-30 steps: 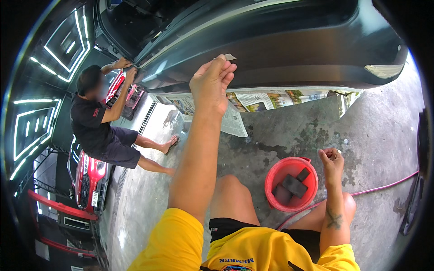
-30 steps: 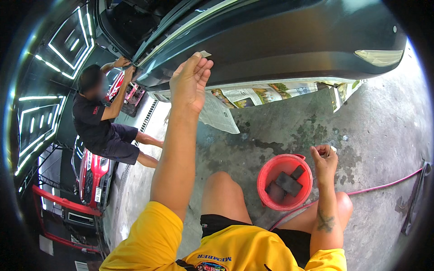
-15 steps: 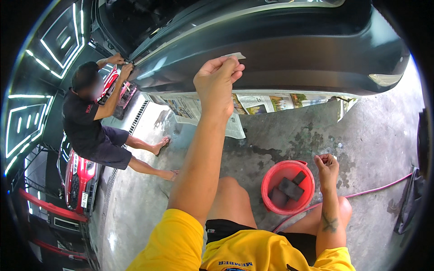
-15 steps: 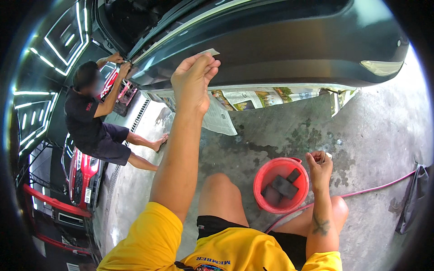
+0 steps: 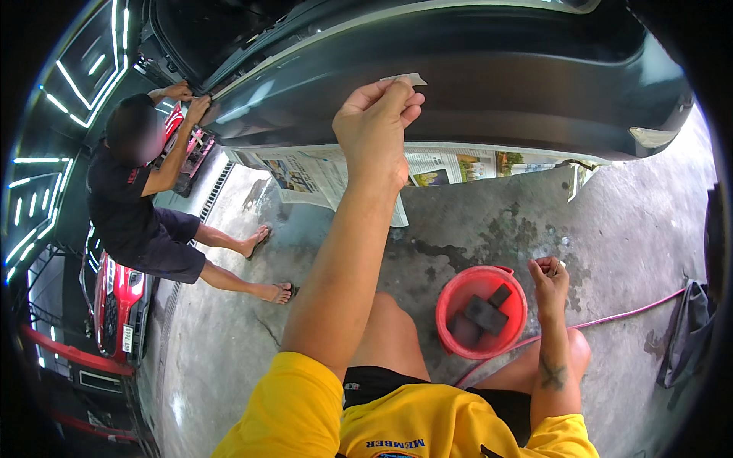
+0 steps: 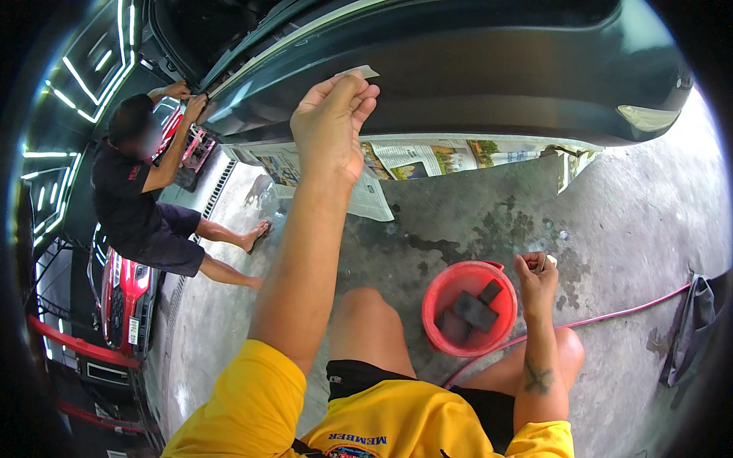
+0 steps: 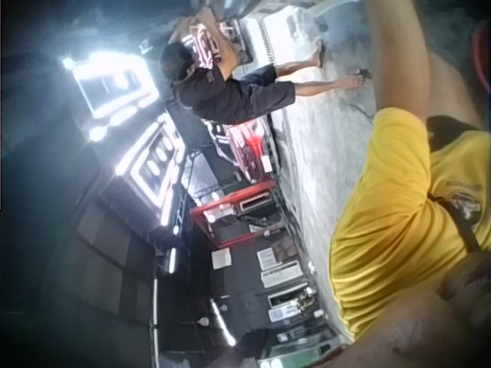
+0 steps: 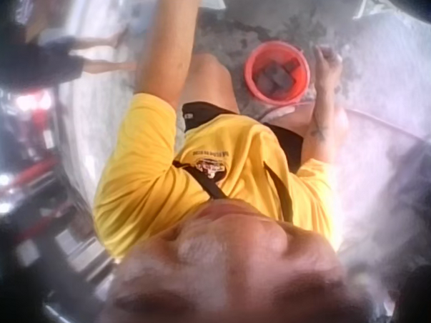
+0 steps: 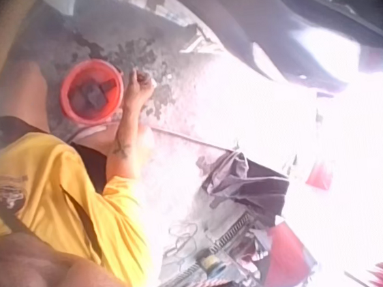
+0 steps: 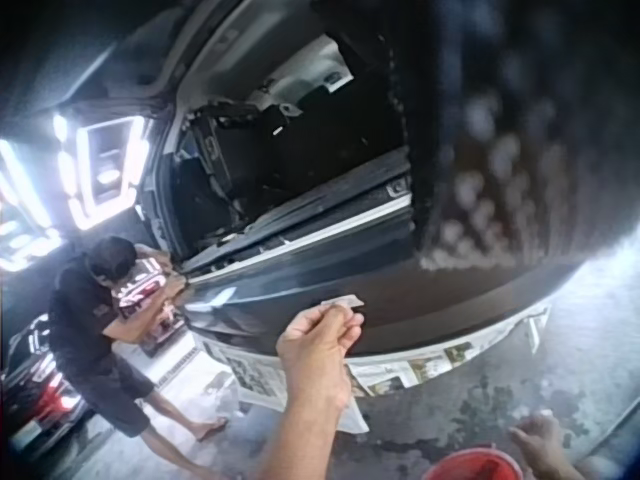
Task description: The person applies small pieces of masking tape to the lower front bumper of a car. They tear pieces from a roll, place them on the surface, and use a small tool to smooth or trim the edges. Another person works on the vehicle in the background.
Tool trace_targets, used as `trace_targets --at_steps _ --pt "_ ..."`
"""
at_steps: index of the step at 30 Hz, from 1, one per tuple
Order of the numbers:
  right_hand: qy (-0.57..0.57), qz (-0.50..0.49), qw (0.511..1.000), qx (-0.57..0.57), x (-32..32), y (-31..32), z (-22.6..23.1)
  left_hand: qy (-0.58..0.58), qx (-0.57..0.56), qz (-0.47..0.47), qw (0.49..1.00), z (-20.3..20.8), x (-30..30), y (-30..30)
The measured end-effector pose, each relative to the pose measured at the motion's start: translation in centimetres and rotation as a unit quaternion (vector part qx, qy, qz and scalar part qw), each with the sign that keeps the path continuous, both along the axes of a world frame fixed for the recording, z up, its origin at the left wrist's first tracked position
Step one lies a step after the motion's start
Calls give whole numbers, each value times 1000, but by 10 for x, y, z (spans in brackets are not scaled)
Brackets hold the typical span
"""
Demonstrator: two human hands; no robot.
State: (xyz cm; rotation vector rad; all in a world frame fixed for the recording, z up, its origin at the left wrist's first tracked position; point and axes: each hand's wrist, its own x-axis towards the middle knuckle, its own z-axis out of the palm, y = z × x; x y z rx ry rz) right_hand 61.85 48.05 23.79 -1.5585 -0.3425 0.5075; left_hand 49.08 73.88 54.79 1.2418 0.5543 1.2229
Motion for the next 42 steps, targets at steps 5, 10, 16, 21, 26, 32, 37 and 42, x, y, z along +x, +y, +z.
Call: trace_targets --at_steps 5,10,16,21,26,32,37,42 --pt "-3 3 1000 -15 -4 2 4 41 67 13 997 1 -3 2" --pt "19 5 1000 -17 -6 6 6 105 148 15 983 9 -8 9" --pt "27 9 1000 0 -4 6 2 236 252 30 938 27 -19 19" --pt "26 3 1000 1 -4 5 8 300 317 55 898 34 -20 23" --pt "30 0 1000 8 -3 3 8 342 396 84 848 42 -21 17" --pt "46 3 999 22 -2 2 9 360 491 104 786 45 -22 13" --pt "50 -2 999 16 -4 1 15 384 533 101 748 46 -24 13" --pt "62 0 998 25 -6 1 18 357 561 121 737 42 -28 15"
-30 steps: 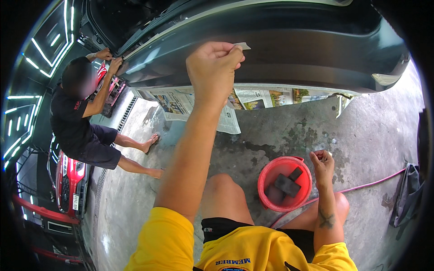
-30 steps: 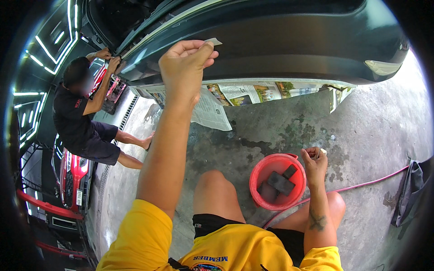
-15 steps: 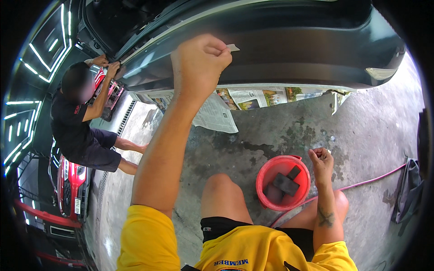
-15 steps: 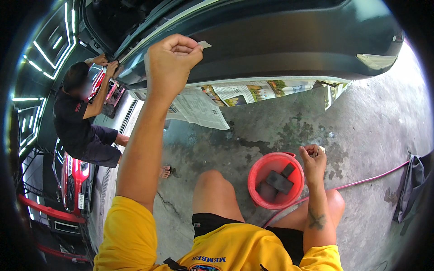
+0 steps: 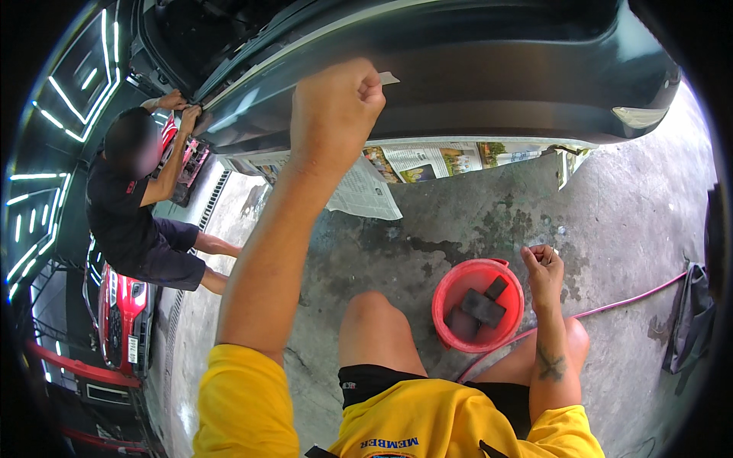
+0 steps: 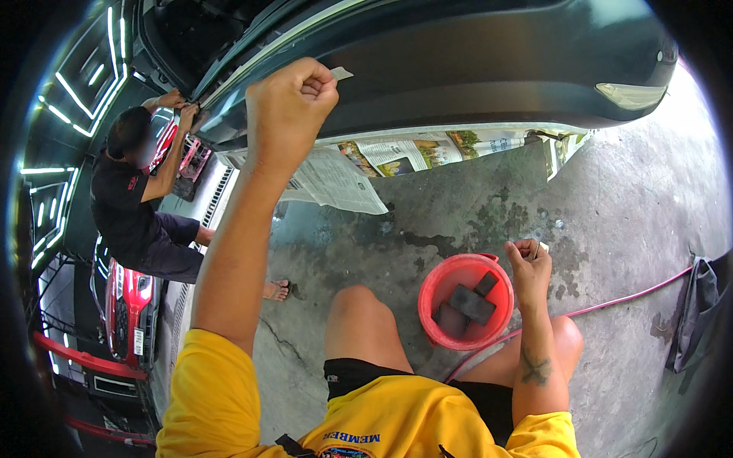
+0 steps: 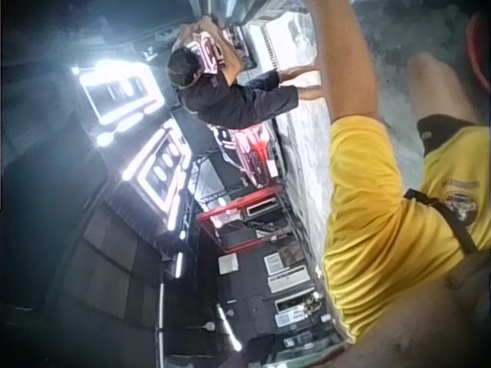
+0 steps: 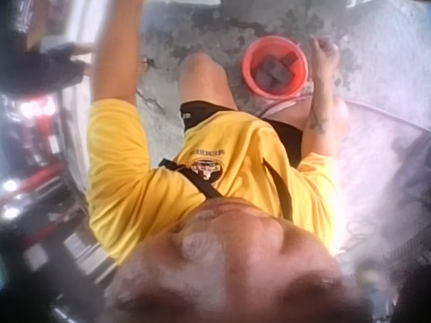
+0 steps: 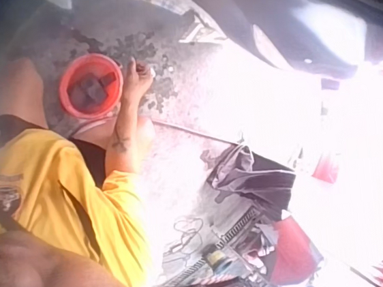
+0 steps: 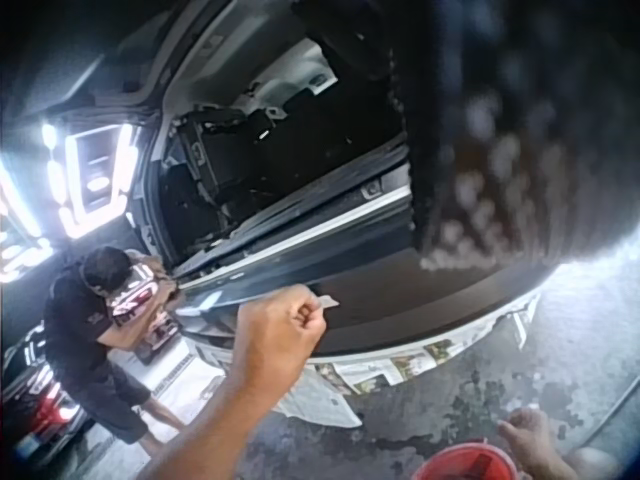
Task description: The person applies small pieces of masking tape to the lower front bumper of a car. They tear pieces from a roll, place them on the surface, and use a small tool to smooth or trim the edges. Another person works on the vehicle in the background.
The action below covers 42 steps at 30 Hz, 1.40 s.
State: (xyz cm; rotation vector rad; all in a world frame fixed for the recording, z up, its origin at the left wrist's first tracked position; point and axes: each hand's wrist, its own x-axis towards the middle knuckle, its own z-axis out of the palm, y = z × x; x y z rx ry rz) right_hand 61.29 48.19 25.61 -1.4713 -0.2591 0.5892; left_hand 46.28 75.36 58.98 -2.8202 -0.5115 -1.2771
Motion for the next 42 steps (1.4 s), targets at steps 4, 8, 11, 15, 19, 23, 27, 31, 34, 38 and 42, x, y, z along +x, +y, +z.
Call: trace_targets --at_steps 4,8,11,15,19,23,27,31,34,38,42 --pt "-3 -4 1000 -5 -2 0 2 -125 -259 -7 958 -22 -1 5" --pt "-16 0 1000 -7 -1 1 -4 -258 -565 -120 774 -38 14 -15" --pt "-24 4 1000 -18 -5 1 1 -284 -574 -120 759 -39 17 -18" --pt "-22 -4 1000 -16 -4 0 -3 -278 -566 -120 767 -37 19 -16" --pt "-22 -2 1000 -18 -5 0 -2 -282 -572 -118 761 -37 19 -15" --pt "-23 -2 1000 -17 -4 0 -3 -290 -578 -117 753 -37 20 -14" --pt "-26 -2 1000 -16 -3 -1 -4 -298 -587 -117 744 -36 21 -15" --pt "-24 0 999 -21 -3 0 -1 -318 -628 -129 699 -36 22 -15" --pt "-31 3 999 -24 -2 -1 -3 -332 -655 -134 666 -37 25 -18" --pt "-35 0 999 -27 -4 1 -2 -339 -687 -141 627 -36 25 -18" --pt "-25 1 1000 -13 -6 2 1 -355 -719 -158 577 -35 26 -19"
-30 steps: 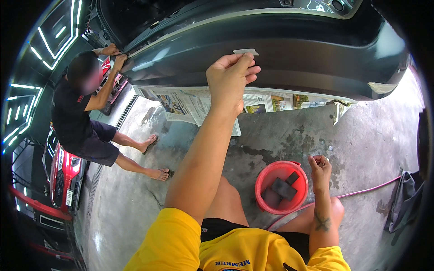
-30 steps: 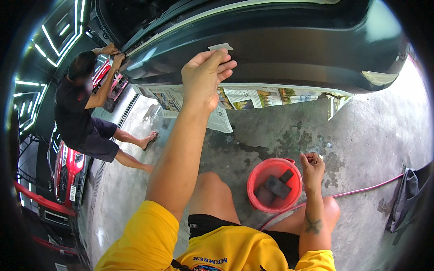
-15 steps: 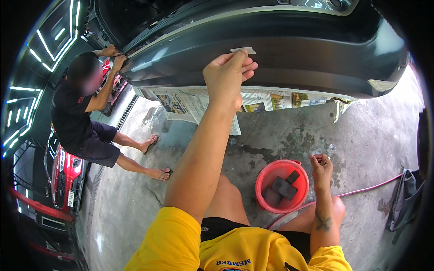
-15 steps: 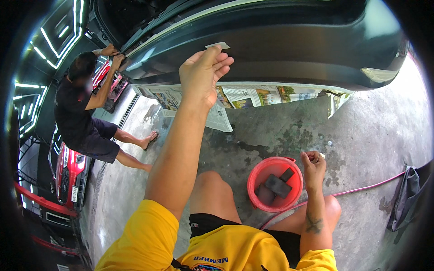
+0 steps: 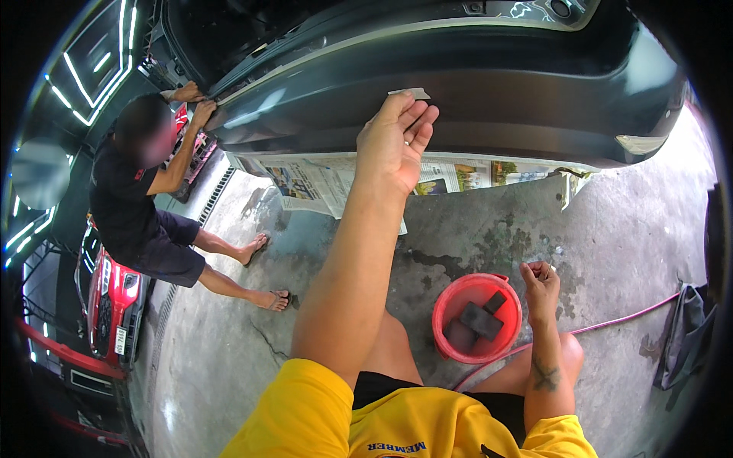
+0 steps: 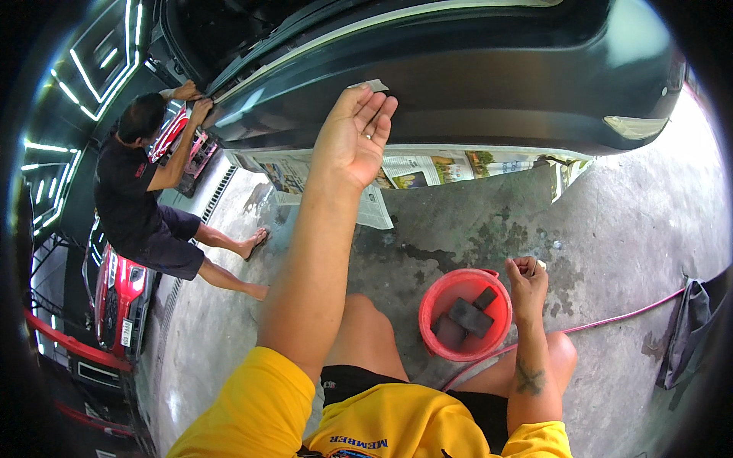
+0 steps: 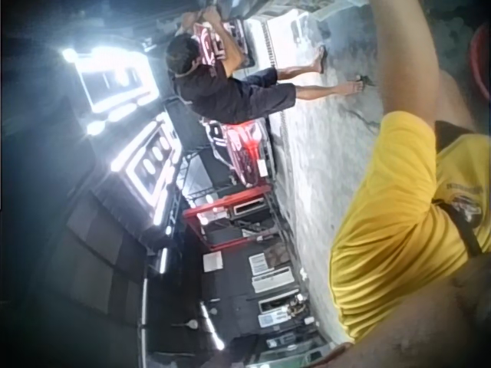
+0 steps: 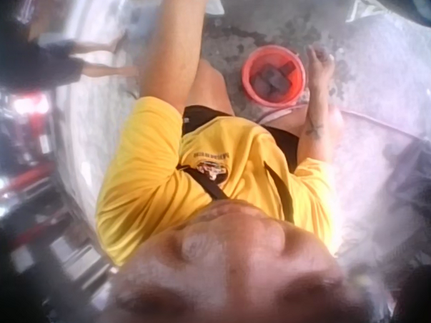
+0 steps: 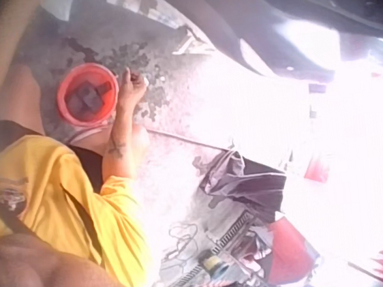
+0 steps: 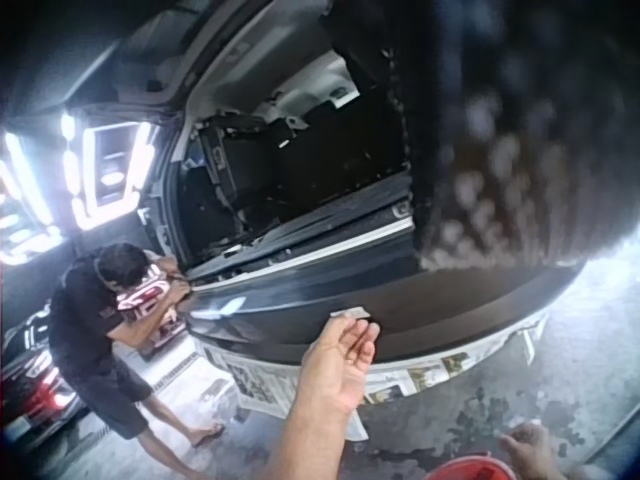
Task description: The person applies small pieces of masking tape to the lower front bumper of a car. They tear pieces from a roll, place them on the surface, and use a small tool to smooth or trim the edges. Another person works on the vehicle in the background.
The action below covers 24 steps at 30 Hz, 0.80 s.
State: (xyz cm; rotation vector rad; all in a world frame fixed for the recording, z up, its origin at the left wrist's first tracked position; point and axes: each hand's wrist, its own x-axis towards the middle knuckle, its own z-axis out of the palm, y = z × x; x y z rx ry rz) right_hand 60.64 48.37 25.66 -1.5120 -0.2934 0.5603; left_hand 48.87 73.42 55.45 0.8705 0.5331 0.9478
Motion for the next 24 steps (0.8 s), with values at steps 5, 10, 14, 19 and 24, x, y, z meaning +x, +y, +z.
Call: trace_targets --at_steps 5,10,14,19,24 --pt "-17 10 1000 14 -4 2 -10 -62 -78 -21 995 -4 -8 0" --pt "24 39 993 106 -20 -7 15 -30 -19 -131 991 -81 -57 -8" --pt "238 239 897 286 -58 -22 67 195 94 -184 959 -187 -93 -72" --pt "331 362 797 352 -101 -6 61 100 -25 -349 931 -247 -106 -101" --pt "259 78 954 128 -120 31 89 67 -166 -307 935 -279 -121 -63"
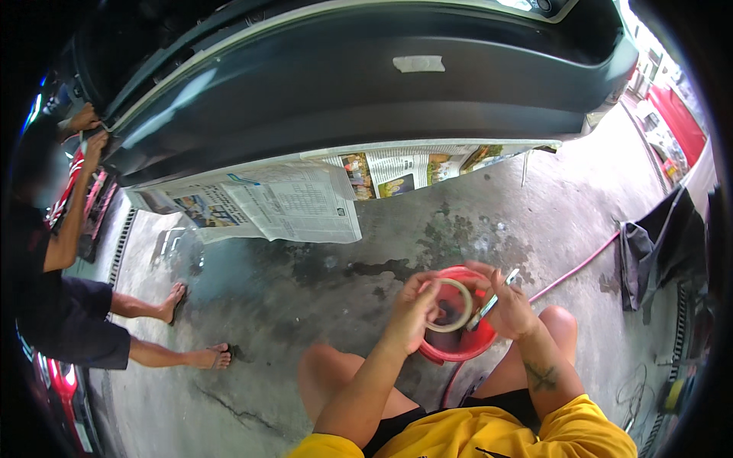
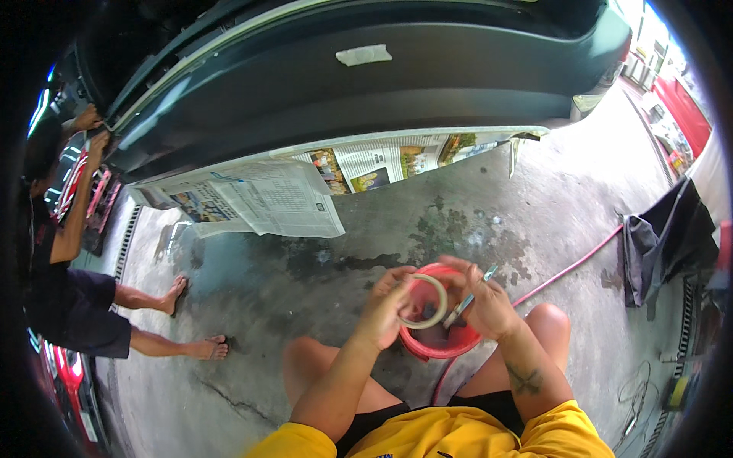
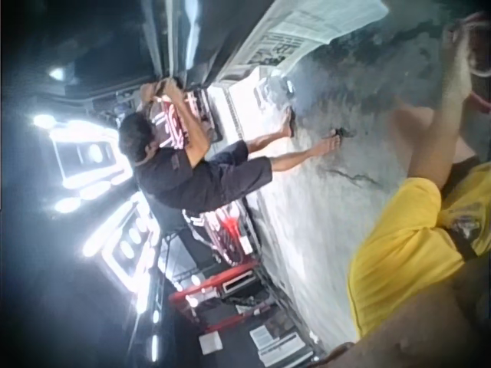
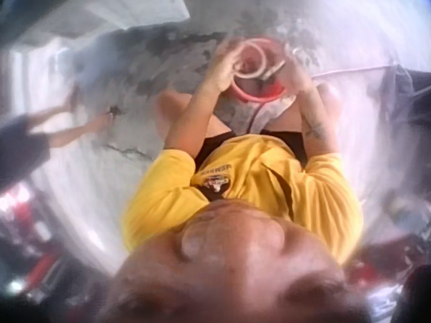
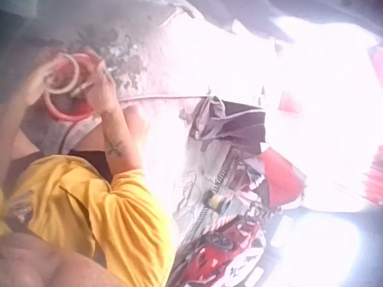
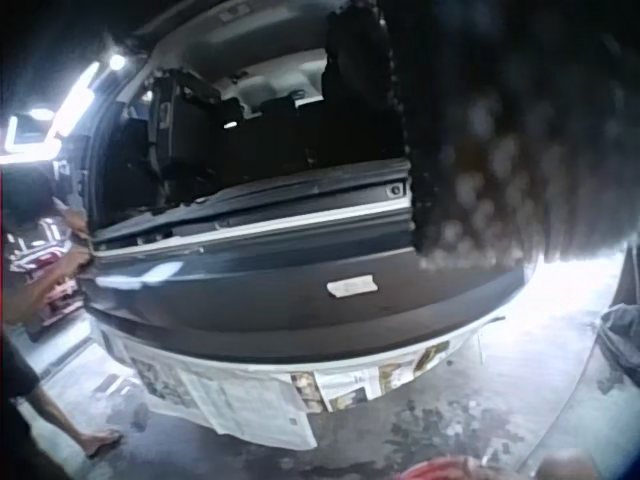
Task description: The person applies small pieces of masking tape to the lower front bumper of a car. They tear pieces from a roll, place them on the surface, and use a small tool to smooth or trim the edges. Another person works on the vehicle in the background.
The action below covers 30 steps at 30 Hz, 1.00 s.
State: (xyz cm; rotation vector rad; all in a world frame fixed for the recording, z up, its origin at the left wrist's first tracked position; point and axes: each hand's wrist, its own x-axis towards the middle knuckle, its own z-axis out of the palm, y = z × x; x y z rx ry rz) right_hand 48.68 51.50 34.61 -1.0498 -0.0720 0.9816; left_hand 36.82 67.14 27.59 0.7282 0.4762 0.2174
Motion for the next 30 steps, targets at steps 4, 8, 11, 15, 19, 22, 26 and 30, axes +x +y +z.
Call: trace_targets --at_steps 4,8,11,15,19,22,26,30 --pt "-210 -62 971 -99 34 -32 -44 39 16 126 991 -2 -14 46" --pt "-520 23 783 -342 15 -10 -3 46 37 250 966 -2 -17 75" --pt "-560 -34 775 -291 20 2 24 78 31 258 963 -3 -15 83" --pt "-601 -70 769 -205 20 43 91 92 15 221 971 -8 -14 83" --pt "-721 -215 642 -144 31 95 143 71 30 185 980 -12 -14 79" --pt "-791 -262 548 -70 59 118 166 79 47 158 983 -16 -9 71" --pt "-818 -269 503 -76 74 131 177 85 60 164 981 -15 -9 69" --pt "-852 -277 436 -86 77 131 179 94 63 170 979 -14 -14 68"
